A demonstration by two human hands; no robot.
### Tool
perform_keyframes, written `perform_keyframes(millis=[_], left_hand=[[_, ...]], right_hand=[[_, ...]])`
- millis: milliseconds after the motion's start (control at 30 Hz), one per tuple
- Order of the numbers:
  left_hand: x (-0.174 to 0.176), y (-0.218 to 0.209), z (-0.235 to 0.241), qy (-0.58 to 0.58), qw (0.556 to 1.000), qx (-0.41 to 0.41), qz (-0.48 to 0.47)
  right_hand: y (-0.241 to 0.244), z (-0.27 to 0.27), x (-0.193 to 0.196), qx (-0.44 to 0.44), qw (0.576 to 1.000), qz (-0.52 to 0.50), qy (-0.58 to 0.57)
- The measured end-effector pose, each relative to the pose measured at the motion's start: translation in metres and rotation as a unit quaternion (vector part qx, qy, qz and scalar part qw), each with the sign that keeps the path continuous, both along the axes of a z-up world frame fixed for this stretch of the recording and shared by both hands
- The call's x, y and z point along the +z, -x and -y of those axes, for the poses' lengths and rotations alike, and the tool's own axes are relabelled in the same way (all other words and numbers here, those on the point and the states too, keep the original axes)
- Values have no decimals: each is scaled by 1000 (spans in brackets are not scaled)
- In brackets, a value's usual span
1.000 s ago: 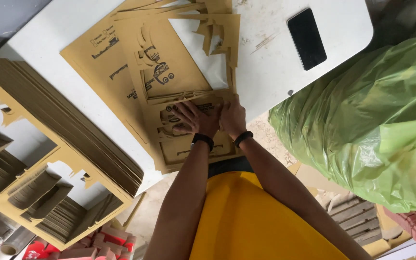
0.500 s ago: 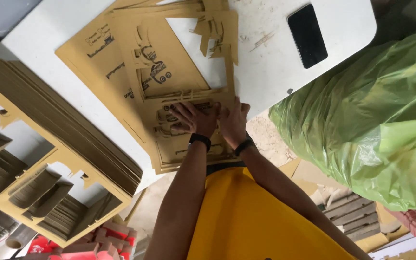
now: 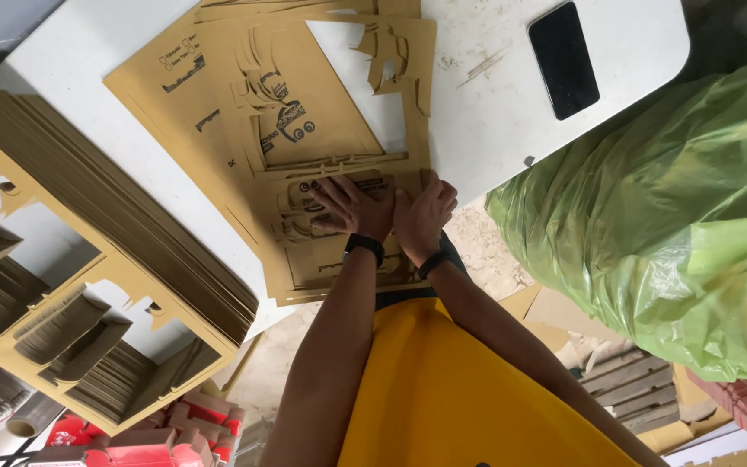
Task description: Stripping waste material from die-cut cardboard sheets and stacking the finished products
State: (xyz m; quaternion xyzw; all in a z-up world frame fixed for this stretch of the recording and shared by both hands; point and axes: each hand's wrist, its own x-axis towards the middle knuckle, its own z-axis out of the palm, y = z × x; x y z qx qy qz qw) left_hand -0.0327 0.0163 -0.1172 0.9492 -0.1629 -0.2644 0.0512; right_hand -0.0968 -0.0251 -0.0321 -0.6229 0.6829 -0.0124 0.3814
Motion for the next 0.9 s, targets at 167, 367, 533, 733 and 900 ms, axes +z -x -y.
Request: perform_keyframes(millis=[167, 367, 533, 733, 900], left_hand=[[6, -1, 1, -13, 1000, -6, -15], [14, 1, 3, -25, 999, -2, -32], [26, -4, 7, -12, 998, 8, -58], [26, -3, 8, -37, 998, -1, -56], [59, -12, 11, -23, 995, -2, -92]], right_hand=[[-4, 1, 18, -11, 1000, -1, 10], [-1, 4, 8, -69, 992, 79, -70], [-5, 29, 11, -99, 977, 70, -174], [-24, 56, 73, -65, 959, 68, -268], [-16, 47, 38, -92, 943, 170, -271]])
